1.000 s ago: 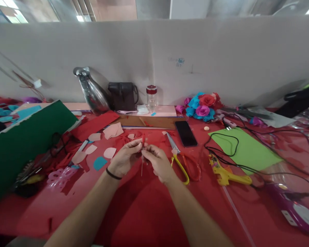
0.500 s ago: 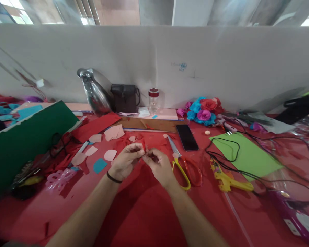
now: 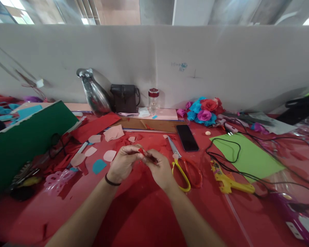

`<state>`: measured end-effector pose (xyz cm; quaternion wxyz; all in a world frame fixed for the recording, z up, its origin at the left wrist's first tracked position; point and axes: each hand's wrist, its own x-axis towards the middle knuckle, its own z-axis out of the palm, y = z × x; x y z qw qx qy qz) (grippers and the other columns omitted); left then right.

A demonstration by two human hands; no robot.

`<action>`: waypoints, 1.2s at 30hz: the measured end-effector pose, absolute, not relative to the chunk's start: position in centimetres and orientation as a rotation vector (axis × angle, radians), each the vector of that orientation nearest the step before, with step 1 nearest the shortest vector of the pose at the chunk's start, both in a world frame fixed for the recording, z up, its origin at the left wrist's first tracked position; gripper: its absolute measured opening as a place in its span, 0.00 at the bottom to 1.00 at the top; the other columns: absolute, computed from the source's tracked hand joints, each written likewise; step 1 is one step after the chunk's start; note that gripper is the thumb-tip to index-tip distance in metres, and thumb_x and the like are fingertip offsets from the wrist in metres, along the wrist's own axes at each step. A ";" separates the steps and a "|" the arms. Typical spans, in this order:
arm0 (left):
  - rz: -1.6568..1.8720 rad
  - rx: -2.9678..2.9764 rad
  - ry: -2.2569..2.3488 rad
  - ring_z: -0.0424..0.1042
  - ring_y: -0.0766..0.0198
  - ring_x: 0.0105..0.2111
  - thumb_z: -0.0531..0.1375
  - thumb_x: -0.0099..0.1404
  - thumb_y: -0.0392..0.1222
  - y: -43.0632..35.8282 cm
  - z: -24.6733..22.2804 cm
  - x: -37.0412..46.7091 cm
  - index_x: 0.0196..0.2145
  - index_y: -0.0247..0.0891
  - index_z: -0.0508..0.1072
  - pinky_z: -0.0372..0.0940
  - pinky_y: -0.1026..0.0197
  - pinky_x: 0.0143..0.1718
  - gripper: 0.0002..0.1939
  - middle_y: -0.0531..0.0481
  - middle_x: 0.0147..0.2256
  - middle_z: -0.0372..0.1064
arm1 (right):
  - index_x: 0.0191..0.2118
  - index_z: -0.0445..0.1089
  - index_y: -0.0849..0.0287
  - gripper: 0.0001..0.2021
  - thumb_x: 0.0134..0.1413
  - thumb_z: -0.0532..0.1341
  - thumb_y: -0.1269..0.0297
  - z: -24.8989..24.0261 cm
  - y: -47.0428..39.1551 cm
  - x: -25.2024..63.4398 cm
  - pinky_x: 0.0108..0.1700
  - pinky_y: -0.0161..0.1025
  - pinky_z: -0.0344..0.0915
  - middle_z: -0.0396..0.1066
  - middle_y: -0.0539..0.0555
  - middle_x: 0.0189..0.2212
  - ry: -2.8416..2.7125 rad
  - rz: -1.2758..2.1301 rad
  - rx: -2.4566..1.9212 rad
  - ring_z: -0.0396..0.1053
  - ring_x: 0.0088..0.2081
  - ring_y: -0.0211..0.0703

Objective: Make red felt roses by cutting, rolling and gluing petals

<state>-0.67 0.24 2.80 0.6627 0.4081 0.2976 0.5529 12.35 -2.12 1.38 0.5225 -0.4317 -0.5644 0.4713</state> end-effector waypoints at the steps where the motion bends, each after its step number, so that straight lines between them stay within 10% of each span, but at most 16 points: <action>1: 1.257 0.918 0.684 0.68 0.69 0.21 0.72 0.40 0.36 0.2 2.8 -0.7 0.20 0.36 0.77 0.64 0.64 0.25 0.09 0.54 0.20 0.71 | 0.25 0.65 0.57 0.14 0.49 0.62 0.52 1.4 -2.1 12.3 0.32 0.35 0.58 0.61 0.46 0.22 -1.354 1.129 -1.037 0.59 0.27 0.37; 36: 1.324 0.991 0.815 0.70 0.67 0.26 0.71 0.41 0.33 0.5 2.1 -0.5 0.21 0.36 0.77 0.64 0.63 0.32 0.07 0.52 0.24 0.73 | 0.28 0.73 0.55 0.13 0.42 0.66 0.51 0.8 -1.5 12.6 0.41 0.43 0.66 0.74 0.50 0.28 -1.238 1.180 -1.112 0.69 0.34 0.45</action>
